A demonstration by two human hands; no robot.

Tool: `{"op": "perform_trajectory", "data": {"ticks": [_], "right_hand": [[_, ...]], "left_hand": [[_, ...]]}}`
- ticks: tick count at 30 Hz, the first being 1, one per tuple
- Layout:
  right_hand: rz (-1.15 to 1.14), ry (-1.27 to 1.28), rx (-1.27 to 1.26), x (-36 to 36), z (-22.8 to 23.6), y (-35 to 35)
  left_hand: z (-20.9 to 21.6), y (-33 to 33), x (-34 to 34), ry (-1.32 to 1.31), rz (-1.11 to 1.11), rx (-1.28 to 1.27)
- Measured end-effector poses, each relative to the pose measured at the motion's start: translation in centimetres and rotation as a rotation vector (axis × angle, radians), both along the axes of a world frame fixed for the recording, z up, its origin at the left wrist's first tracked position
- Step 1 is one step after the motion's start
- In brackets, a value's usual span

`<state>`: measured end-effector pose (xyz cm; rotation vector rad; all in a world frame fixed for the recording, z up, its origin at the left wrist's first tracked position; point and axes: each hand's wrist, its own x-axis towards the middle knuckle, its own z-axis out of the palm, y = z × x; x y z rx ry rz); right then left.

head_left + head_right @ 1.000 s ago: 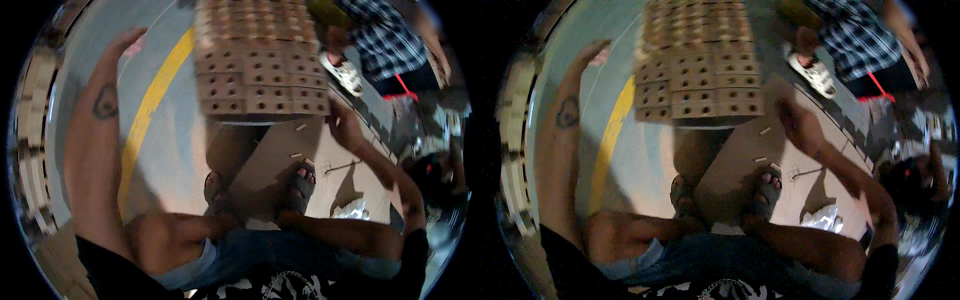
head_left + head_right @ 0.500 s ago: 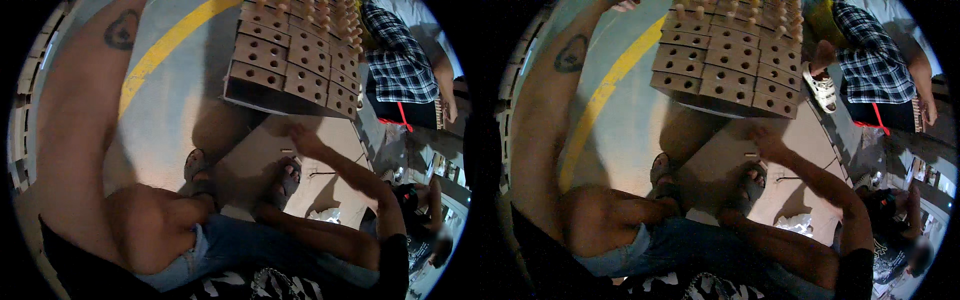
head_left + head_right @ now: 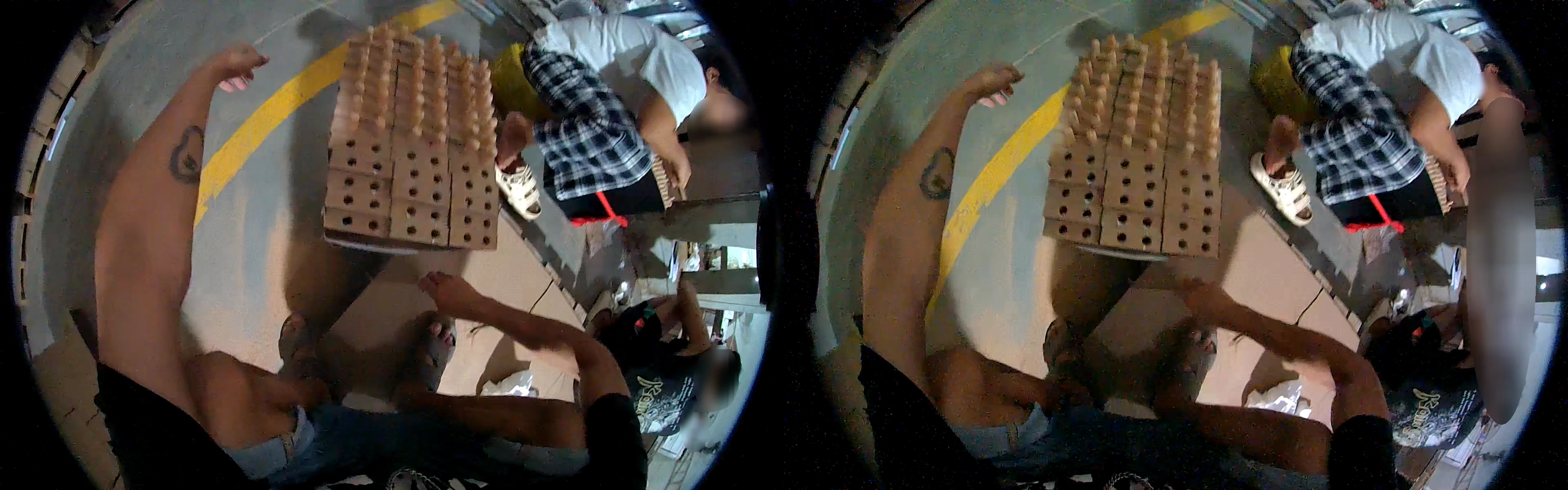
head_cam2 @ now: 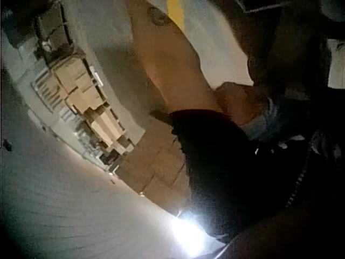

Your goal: The person inserts wooden pegs into pre-drilled holes in wooden blocks by hand and collects more pegs from a plastic bag.

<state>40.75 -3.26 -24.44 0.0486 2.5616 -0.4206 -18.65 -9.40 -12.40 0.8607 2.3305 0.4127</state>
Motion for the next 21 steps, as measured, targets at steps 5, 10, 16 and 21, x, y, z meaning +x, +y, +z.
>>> {"op": "perform_trajectory", "data": {"ticks": [5,10,16,21], "right_hand": [[0.144,0.34,-0.428,-4.4,16.3,-2.1],[0.092,0.579,-0.48,-10.5,29.1,-2.1],[-0.038,0.702,-0.151,-19.8,30.2,-0.1],[-0.162,0.779,-0.081,-21.2,28.3,-0.8]], "left_hand": [[-0.7,-1.8,-0.7,0.006,0.041,0.05],[-1.3,-0.9,0.2,0.056,0.035,-0.015],[-0.5,2.8,1.8,-0.039,-0.033,0.096],[0.7,3.8,2.8,-0.022,0.02,0.088]]}}
